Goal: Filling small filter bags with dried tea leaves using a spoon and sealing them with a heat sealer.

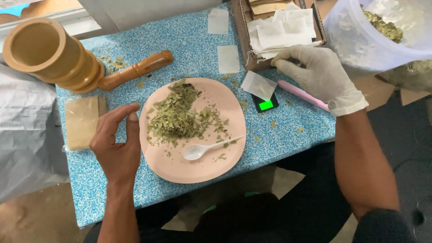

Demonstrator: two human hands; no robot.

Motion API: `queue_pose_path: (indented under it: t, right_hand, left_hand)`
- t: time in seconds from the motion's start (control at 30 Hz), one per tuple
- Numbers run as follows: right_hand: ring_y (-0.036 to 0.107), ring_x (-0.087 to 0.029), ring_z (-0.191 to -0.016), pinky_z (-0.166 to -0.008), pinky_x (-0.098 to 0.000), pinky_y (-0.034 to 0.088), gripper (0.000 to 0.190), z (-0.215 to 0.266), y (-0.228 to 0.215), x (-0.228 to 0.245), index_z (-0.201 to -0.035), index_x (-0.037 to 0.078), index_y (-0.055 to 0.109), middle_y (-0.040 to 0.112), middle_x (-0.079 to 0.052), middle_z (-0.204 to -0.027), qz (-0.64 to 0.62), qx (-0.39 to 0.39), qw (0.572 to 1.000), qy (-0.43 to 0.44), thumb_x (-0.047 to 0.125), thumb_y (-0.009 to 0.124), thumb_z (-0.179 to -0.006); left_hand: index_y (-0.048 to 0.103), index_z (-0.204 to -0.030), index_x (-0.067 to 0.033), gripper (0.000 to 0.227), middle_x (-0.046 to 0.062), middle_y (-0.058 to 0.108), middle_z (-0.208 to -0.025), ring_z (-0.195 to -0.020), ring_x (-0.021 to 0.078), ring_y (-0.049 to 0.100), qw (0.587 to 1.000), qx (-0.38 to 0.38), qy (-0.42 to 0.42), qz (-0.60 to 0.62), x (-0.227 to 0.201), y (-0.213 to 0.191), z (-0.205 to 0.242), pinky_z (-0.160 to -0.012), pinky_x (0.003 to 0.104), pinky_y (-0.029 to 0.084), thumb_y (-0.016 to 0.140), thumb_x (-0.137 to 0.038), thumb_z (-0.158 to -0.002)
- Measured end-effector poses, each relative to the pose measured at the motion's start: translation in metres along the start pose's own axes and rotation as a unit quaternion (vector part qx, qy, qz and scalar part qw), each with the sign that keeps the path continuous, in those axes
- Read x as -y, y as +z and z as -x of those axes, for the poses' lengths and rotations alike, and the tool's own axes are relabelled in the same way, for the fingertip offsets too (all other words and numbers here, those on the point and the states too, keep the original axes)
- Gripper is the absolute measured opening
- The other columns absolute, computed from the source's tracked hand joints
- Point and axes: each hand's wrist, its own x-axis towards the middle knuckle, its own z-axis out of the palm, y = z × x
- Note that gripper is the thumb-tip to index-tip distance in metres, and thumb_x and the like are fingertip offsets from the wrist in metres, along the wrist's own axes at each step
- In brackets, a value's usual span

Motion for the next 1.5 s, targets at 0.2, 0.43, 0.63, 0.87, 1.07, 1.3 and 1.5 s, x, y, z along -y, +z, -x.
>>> queue_pose_path:
  t: [0.2,0.43,0.63,0.87,1.07,1.3,1.5]
  right_hand:
    - [0.074,-0.019,-0.102,-0.088,-0.0392,0.058,0.017,0.002,0.004,-0.023,-0.122,0.003,0.084,0.084,-0.008,-0.115,0.025,-0.034,0.999,-0.018,0.014,0.073,-0.115]
    - [0.07,-0.018,-0.093,-0.081,-0.0376,0.053,0.013,0.003,0.017,-0.039,-0.115,0.007,0.082,0.081,-0.004,-0.106,0.036,-0.031,0.999,-0.023,0.015,0.072,-0.114]
    - [0.071,-0.017,-0.089,-0.08,-0.0391,0.053,0.012,-0.001,0.027,-0.046,-0.111,0.015,0.083,0.082,0.002,-0.106,0.075,-0.015,0.997,-0.001,0.022,0.073,-0.109]
    - [0.073,-0.023,-0.099,-0.081,-0.043,0.054,0.015,-0.002,0.039,-0.038,-0.112,0.02,0.082,0.081,0.001,-0.11,0.108,0.041,0.993,0.032,0.029,0.07,-0.109]
    - [0.071,-0.023,-0.106,-0.09,-0.0459,0.056,0.027,-0.002,0.067,-0.039,-0.119,0.029,0.08,0.076,0.003,-0.107,0.178,0.041,0.98,0.074,0.051,0.077,-0.103]
    - [0.073,-0.022,-0.109,-0.102,-0.0455,0.06,0.028,-0.009,0.097,-0.06,-0.118,0.039,0.078,0.071,0.006,-0.101,0.261,0.04,0.959,0.101,0.061,0.074,-0.102]
    - [0.074,-0.025,-0.107,-0.097,-0.0464,0.061,0.02,-0.008,0.105,-0.061,-0.114,0.035,0.081,0.073,0.004,-0.099,0.261,0.036,0.96,0.097,0.05,0.078,-0.102]
  left_hand:
    - [0.075,-0.136,-0.0017,0.014,0.017,0.078,-0.13,-0.131,0.0386,0.074,1.0,0.005,0.003,-0.01,0.006,0.0,0.004,-0.112,0.057,0.063,0.067,-0.006,-0.124]
    - [0.077,-0.132,0.001,0.011,0.019,0.079,-0.128,-0.127,0.0374,0.074,1.0,0.001,0.007,-0.009,0.005,-0.001,0.002,-0.111,0.054,0.062,0.069,-0.002,-0.124]
    - [0.077,-0.132,0.0016,0.011,0.019,0.079,-0.128,-0.128,0.0374,0.075,1.0,0.0,0.011,-0.006,0.003,-0.001,0.001,-0.115,0.055,0.061,0.069,-0.001,-0.124]
    - [0.077,-0.131,0.0011,0.011,0.018,0.079,-0.127,-0.127,0.0376,0.075,1.0,-0.001,0.009,-0.014,0.005,0.0,0.002,-0.113,0.055,0.061,0.069,-0.001,-0.124]
    - [0.078,-0.133,-0.0025,0.016,0.014,0.079,-0.125,-0.129,0.0362,0.074,1.0,-0.002,-0.001,0.008,0.005,0.001,0.0,-0.114,0.055,0.059,0.067,0.003,-0.122]
    - [0.08,-0.133,-0.0066,0.023,0.01,0.08,-0.123,-0.131,0.0355,0.073,1.0,-0.008,-0.009,0.027,0.004,0.001,0.0,-0.117,0.056,0.056,0.067,0.008,-0.119]
    - [0.081,-0.131,-0.0086,0.024,0.009,0.081,-0.123,-0.13,0.0343,0.074,1.0,-0.01,-0.007,0.022,0.005,0.002,0.001,-0.116,0.055,0.056,0.069,0.007,-0.117]
